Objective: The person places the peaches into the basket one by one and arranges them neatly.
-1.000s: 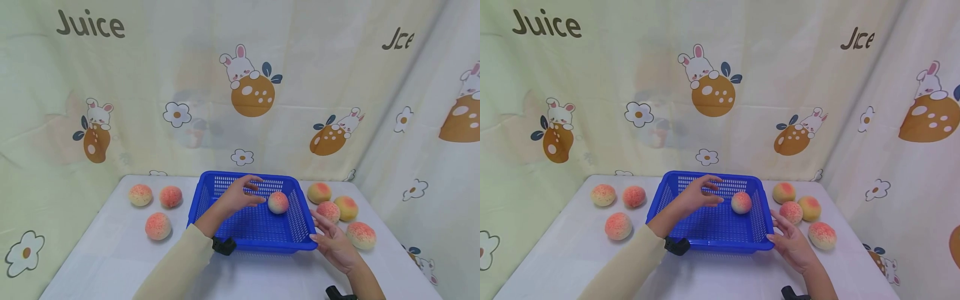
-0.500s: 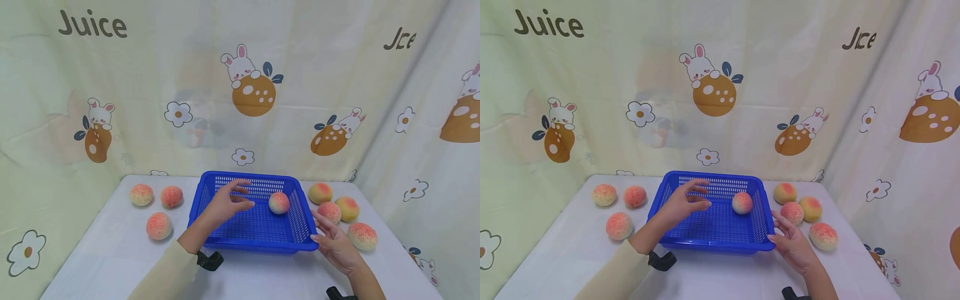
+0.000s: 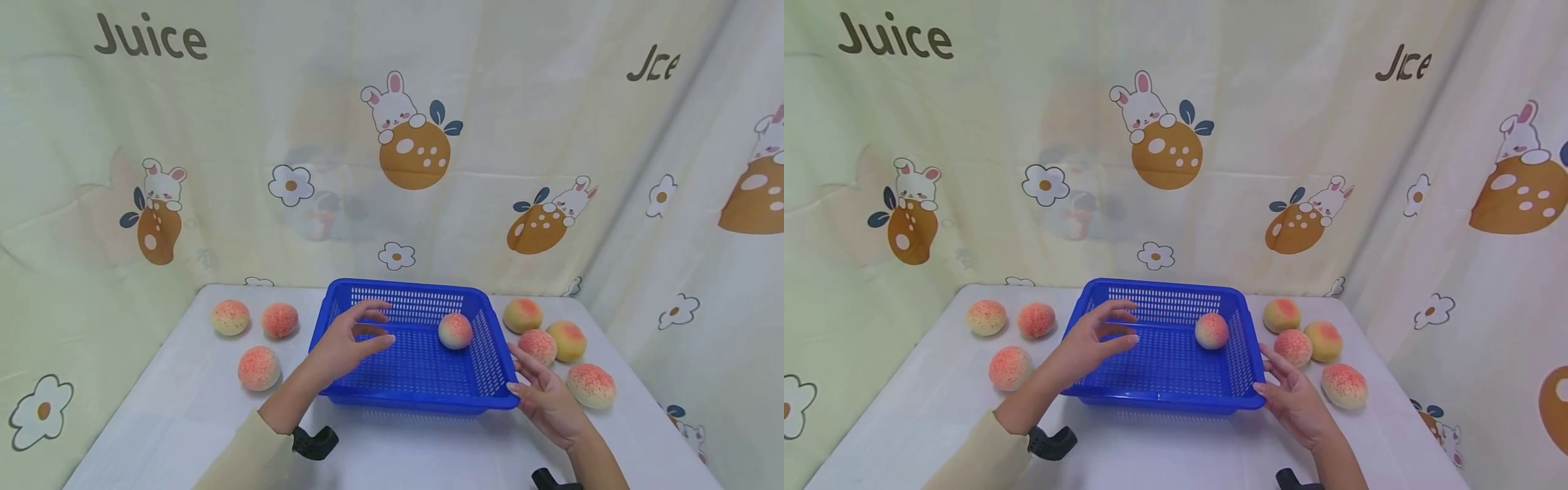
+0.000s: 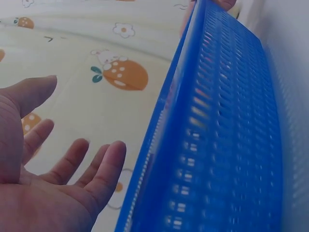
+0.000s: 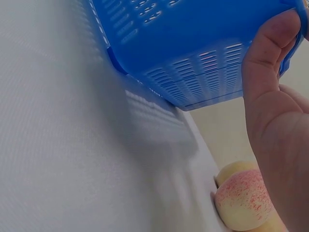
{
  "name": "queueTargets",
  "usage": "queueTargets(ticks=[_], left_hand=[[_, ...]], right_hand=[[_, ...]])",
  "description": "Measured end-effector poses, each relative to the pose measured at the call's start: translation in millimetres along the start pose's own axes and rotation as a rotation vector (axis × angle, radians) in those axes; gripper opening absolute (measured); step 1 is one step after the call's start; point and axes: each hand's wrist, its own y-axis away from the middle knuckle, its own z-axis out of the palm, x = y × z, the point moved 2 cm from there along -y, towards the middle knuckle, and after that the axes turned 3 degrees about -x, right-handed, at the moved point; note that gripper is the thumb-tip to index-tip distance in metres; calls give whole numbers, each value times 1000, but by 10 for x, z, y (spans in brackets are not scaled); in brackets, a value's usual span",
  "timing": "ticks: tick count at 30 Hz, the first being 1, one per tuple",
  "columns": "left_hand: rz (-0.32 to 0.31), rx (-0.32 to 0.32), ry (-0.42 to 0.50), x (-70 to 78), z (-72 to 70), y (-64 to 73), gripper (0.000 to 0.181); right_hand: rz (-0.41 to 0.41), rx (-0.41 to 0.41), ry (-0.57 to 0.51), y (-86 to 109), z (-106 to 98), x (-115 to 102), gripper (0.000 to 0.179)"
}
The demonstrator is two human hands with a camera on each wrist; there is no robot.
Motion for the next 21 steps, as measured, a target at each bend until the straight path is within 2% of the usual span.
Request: queueTargets(ticks=[12,21], left_hand=[[-36,71,20,-69,-244,308,52],[-24,174,0,-139,-375,502,46]], right_hand=[[1,1,-11,7,-3,-3,73],[21,17,-15,17,18,-10,74]])
